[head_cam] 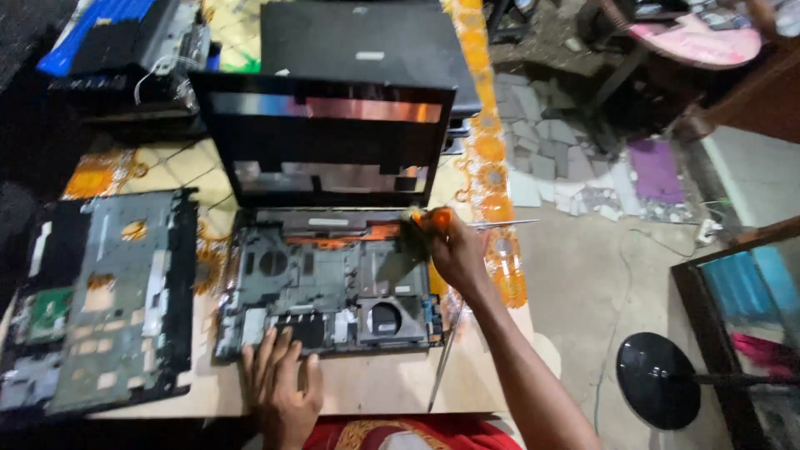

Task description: The person uses a screwdriver to remove screws from the laptop's internal chassis, then cleans the interior with a brush. They place the bottom cover back onto the laptop base and align it for reassembly.

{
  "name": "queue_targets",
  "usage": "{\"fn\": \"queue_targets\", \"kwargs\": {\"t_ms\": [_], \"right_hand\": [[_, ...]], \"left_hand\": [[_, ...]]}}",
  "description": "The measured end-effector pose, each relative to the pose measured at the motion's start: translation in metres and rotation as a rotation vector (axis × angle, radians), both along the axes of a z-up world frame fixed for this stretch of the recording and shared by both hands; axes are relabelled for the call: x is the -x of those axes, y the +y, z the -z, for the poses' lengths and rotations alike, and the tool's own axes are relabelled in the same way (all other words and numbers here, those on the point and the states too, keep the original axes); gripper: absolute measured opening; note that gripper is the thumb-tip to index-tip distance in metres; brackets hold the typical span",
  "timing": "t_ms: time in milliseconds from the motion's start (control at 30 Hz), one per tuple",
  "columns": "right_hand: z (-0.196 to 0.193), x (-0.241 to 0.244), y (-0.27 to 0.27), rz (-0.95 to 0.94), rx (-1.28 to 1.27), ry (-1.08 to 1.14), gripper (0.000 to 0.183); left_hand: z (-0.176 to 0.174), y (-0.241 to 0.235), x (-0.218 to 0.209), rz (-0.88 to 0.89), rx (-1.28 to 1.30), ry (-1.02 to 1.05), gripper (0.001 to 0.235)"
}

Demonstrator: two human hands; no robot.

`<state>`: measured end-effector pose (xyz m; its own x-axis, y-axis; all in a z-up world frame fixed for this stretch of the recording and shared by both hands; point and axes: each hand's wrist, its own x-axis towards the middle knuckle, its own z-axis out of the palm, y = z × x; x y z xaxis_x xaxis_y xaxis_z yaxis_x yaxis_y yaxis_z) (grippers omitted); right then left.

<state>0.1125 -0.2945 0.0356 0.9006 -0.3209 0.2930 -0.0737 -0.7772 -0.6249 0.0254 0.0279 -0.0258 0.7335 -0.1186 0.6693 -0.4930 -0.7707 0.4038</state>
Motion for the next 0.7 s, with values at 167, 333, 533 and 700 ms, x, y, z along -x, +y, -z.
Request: {"fn": "queue_targets", "kwargs": {"t_ms": [167,333,533,700], "right_hand": [[-0.032,0.022,0.009,-0.282,-0.482,0.023,0.015],[-0.051,0.013,-0.002,-0.109,-0.361,-0.311,0.026],[-0.026,0.041,-0.002,-0.347,-0.096,0.207,0.036],[-0.073,0.069,-0.012,-0.338,-0.34,-0.094,0.022]], "left_hand": [[-0.004,0.005,0.007,-0.017,-0.036,0.076,0.023],[0.006,0.005,0.004,0.002,-0.02,0.048,0.026],[-0.001,0.002,0.002,-0.006,-0.065,0.051,0.02],[-0.004,0.004,0.005,0.048,-0.025,0.059,0.019]]}}
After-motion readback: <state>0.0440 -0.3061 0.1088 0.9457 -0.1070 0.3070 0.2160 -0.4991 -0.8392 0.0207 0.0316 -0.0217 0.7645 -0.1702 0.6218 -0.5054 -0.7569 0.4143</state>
